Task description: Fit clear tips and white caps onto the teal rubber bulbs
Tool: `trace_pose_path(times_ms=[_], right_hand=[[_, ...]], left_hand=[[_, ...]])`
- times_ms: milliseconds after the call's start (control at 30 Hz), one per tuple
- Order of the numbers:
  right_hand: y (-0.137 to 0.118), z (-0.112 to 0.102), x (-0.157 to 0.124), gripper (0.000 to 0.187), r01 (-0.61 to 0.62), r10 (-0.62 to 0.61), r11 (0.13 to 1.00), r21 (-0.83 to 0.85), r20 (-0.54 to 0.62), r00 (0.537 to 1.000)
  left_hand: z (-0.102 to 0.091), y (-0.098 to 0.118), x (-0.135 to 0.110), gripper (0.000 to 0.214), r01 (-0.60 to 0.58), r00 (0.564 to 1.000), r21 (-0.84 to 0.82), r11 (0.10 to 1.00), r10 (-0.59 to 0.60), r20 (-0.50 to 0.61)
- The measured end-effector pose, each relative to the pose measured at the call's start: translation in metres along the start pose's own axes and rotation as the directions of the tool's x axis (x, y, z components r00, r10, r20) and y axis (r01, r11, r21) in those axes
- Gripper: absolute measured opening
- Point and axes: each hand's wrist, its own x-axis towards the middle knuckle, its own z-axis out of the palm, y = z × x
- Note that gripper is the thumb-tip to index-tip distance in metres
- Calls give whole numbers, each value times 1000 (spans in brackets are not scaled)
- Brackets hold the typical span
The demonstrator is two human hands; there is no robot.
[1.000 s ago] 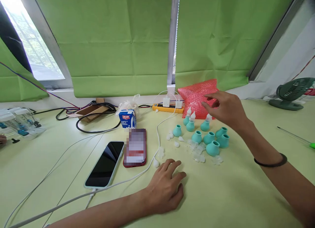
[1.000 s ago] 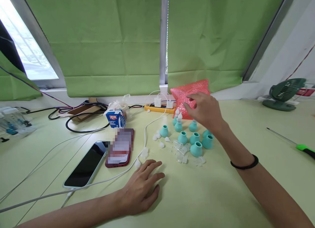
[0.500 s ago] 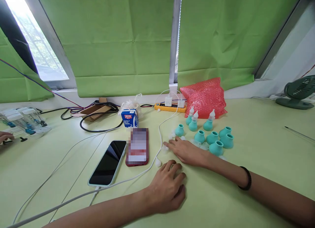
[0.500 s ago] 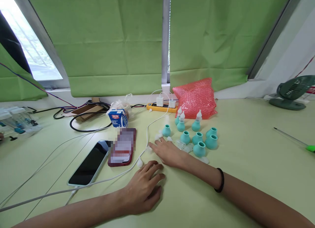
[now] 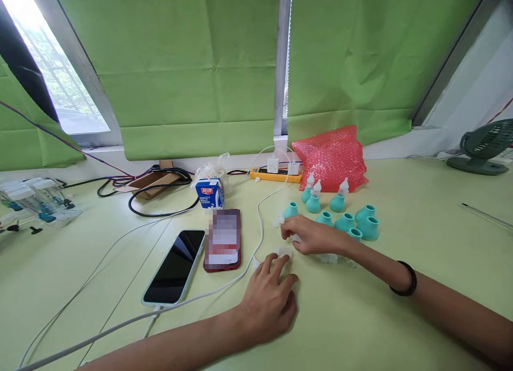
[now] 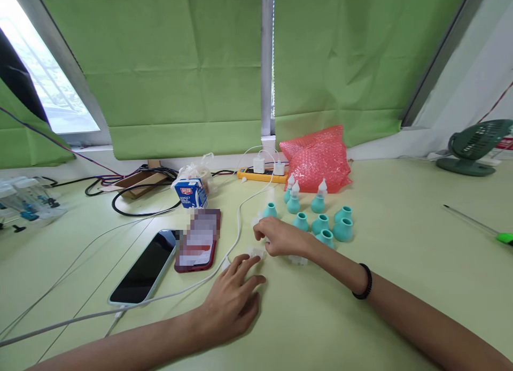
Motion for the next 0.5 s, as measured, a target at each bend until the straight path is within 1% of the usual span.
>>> trace_pose_path(times_ms=[133, 200, 233, 300, 367, 433, 500], right_hand=[[-3, -10, 1, 25, -41, 39, 999, -14, -93, 995], [-4, -10, 1, 28, -25, 21, 999, -39, -104, 994], [-5, -10, 1, 31, 13, -16, 999, -41, -77, 997], [-9, -7, 0, 38, 114, -114, 993, -28, 25, 993], [-12, -4, 0, 36, 177, -173, 984, -30, 114, 978], [-14, -1, 0, 26, 176, -167, 983, -53, 134, 977], [-12, 1, 1, 24, 143, -138, 989, -39, 99, 985]], left_hand=[[-1, 1, 1, 27, -13, 1000, -13, 1000, 13, 25], [-2, 2, 1, 24, -28, 999, -14, 1000, 29, 36], [-3, 2, 1, 23, -33, 999, -12, 999, 33, 39], [-3, 2, 1, 21, -43, 998, -9, 999, 43, 38], [-2, 1, 1, 19, -49, 998, -10, 999, 50, 26], [0, 0, 0, 18, -53, 998, -13, 999, 52, -23], [1, -2, 0, 18, -63, 993, -28, 998, 59, -103]])
